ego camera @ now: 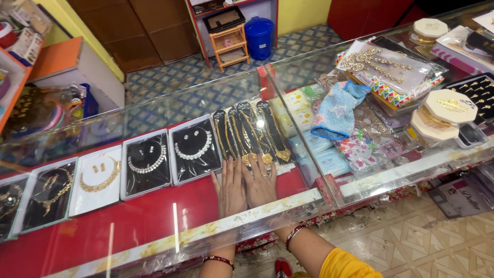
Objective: The person wipes the glass display counter and several packaged jewelry boxes with a blue cloth. They handle multiple necklace and earring sets, wiping the packaging and then arranging them in a row on the counter.
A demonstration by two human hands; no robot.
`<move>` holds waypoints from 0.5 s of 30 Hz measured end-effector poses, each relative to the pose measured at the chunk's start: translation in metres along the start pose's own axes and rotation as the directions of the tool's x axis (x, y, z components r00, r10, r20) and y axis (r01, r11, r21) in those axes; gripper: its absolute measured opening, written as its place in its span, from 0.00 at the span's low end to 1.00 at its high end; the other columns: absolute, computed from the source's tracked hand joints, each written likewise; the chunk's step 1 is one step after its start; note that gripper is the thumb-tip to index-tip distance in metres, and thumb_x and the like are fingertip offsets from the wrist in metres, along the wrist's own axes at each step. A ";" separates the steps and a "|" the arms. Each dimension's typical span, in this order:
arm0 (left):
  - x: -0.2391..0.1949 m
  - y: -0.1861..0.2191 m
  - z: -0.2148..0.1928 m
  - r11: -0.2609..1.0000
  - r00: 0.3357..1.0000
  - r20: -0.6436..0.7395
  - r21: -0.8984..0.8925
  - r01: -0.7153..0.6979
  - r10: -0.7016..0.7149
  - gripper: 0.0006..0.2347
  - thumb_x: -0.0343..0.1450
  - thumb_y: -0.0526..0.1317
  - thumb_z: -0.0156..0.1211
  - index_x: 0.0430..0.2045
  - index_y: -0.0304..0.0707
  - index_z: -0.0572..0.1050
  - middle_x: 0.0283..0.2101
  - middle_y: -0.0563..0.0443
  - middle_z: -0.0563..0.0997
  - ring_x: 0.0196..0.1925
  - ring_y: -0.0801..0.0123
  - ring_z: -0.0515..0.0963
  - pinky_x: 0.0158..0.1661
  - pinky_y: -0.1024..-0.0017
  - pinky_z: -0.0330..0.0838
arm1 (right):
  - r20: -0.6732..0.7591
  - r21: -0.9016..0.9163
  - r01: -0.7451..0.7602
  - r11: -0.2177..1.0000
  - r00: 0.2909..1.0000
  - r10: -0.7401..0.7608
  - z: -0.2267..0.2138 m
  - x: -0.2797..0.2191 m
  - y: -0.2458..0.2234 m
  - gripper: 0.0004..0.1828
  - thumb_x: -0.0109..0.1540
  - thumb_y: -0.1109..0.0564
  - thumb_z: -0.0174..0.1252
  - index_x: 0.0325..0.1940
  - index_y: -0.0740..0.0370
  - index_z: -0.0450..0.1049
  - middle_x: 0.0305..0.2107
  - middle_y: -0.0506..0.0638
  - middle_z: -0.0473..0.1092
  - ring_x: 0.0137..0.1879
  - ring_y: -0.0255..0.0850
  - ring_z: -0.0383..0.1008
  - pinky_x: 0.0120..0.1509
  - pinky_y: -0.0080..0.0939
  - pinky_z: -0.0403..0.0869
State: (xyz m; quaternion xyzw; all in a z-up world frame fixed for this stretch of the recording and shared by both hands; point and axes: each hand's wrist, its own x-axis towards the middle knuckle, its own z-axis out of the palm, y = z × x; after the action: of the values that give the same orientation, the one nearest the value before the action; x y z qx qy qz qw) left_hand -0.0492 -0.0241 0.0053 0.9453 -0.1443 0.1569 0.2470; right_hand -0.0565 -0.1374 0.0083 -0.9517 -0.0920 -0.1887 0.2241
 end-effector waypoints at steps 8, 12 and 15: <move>-0.053 -0.011 -0.030 0.996 0.999 -0.034 -0.089 0.002 -0.005 0.27 0.75 0.40 0.44 0.72 0.32 0.53 0.75 0.37 0.55 0.78 0.51 0.49 0.72 0.44 0.29 | -0.060 0.003 0.162 0.987 0.985 -0.162 0.000 -0.041 -0.043 0.33 0.61 0.54 0.52 0.71 0.67 0.62 0.71 0.66 0.52 0.79 0.59 0.45 0.76 0.74 0.39; -0.102 -0.028 -0.060 1.000 1.000 -0.006 0.019 -0.014 0.014 0.32 0.68 0.37 0.48 0.70 0.28 0.53 0.74 0.34 0.56 0.77 0.49 0.51 0.71 0.46 0.35 | -0.065 0.017 0.236 0.972 0.970 -0.235 -0.004 -0.077 -0.085 0.33 0.60 0.54 0.52 0.69 0.69 0.62 0.70 0.69 0.55 0.77 0.61 0.50 0.78 0.70 0.43; -0.150 -0.046 -0.085 0.961 0.985 0.028 -0.219 0.170 -0.168 0.26 0.73 0.37 0.50 0.69 0.32 0.59 0.72 0.30 0.60 0.73 0.42 0.56 0.68 0.54 0.50 | 0.171 0.044 0.141 0.989 0.974 -0.147 0.000 -0.102 -0.128 0.23 0.64 0.56 0.50 0.62 0.63 0.68 0.61 0.63 0.64 0.70 0.56 0.61 0.80 0.71 0.44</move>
State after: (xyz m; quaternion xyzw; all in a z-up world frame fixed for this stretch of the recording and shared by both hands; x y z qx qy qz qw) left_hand -0.1884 0.0868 0.0014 0.9216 -0.0808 0.1140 0.3621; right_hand -0.1832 -0.0338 0.0179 -0.9517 -0.1829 -0.1194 0.2160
